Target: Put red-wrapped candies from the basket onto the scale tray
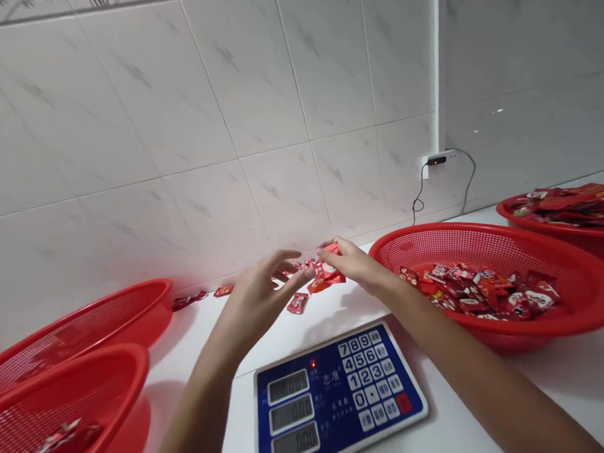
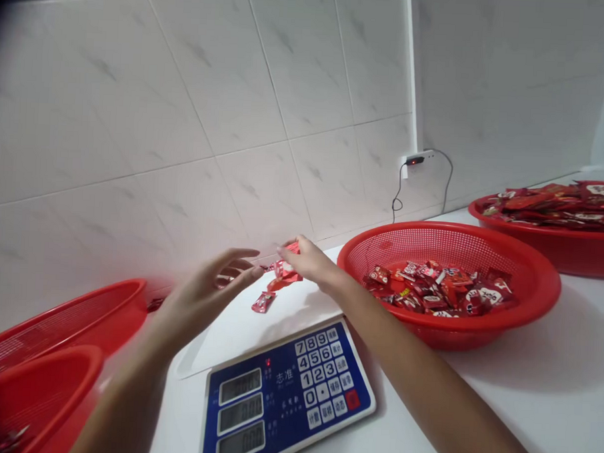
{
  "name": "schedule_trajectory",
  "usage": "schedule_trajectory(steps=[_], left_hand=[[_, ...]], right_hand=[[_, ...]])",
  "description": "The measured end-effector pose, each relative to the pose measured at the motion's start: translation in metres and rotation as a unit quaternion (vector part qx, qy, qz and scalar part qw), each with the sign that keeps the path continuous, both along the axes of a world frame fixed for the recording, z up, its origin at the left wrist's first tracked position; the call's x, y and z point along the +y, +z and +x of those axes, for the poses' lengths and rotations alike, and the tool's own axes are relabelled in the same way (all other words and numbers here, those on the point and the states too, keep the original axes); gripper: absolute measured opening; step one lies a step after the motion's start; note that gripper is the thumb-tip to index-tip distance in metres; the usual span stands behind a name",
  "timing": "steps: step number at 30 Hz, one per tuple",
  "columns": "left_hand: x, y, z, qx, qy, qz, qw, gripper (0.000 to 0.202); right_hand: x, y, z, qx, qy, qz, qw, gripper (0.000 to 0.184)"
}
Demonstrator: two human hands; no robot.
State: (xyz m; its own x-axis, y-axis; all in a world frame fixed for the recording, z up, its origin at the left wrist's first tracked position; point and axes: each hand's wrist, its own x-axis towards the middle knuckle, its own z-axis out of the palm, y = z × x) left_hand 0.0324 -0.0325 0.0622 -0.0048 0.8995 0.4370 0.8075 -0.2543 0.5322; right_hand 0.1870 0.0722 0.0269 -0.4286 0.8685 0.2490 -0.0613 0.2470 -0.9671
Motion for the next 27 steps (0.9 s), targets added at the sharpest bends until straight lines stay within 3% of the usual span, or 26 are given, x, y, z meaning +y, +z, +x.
schedule_trajectory(steps=[4, 7, 11, 15, 20, 27], left_hand=[[0.019, -0.018, 0.002, -0.056, -0.022, -0.07, 0.996, 0.052], [0.027, -0.024, -0.004, -0.089, -0.029, -0.088, 0.992, 0.054], [0.026, -0.027, -0.012, -0.015, 0.04, -0.036, 0.998, 0.041], [0.024, -0.031, -0.011, 0.022, 0.023, -0.03, 0.999, 0.02], [0.03, -0.033, -0.008, 0.023, 0.006, -0.005, 1.0, 0.024], [0.012, -0.014, 0.001, -0.124, -0.059, 0.045, 0.989, 0.038]], right_hand=[[-0.016, 0.001, -0.014, 0.0, 0.019, 0.046, 0.999, 0.004], [-0.018, -0.002, -0.021, 0.0, -0.004, 0.08, 0.997, 0.012], [-0.007, -0.01, -0.022, -0.032, -0.041, 0.1, 0.994, 0.021], [0.002, -0.009, -0.014, -0.015, -0.1, 0.128, 0.987, 0.021], [-0.001, -0.003, -0.008, 0.025, -0.055, 0.084, 0.995, 0.02], [-0.032, 0.009, -0.009, 0.067, 0.063, 0.086, 0.992, 0.021]])
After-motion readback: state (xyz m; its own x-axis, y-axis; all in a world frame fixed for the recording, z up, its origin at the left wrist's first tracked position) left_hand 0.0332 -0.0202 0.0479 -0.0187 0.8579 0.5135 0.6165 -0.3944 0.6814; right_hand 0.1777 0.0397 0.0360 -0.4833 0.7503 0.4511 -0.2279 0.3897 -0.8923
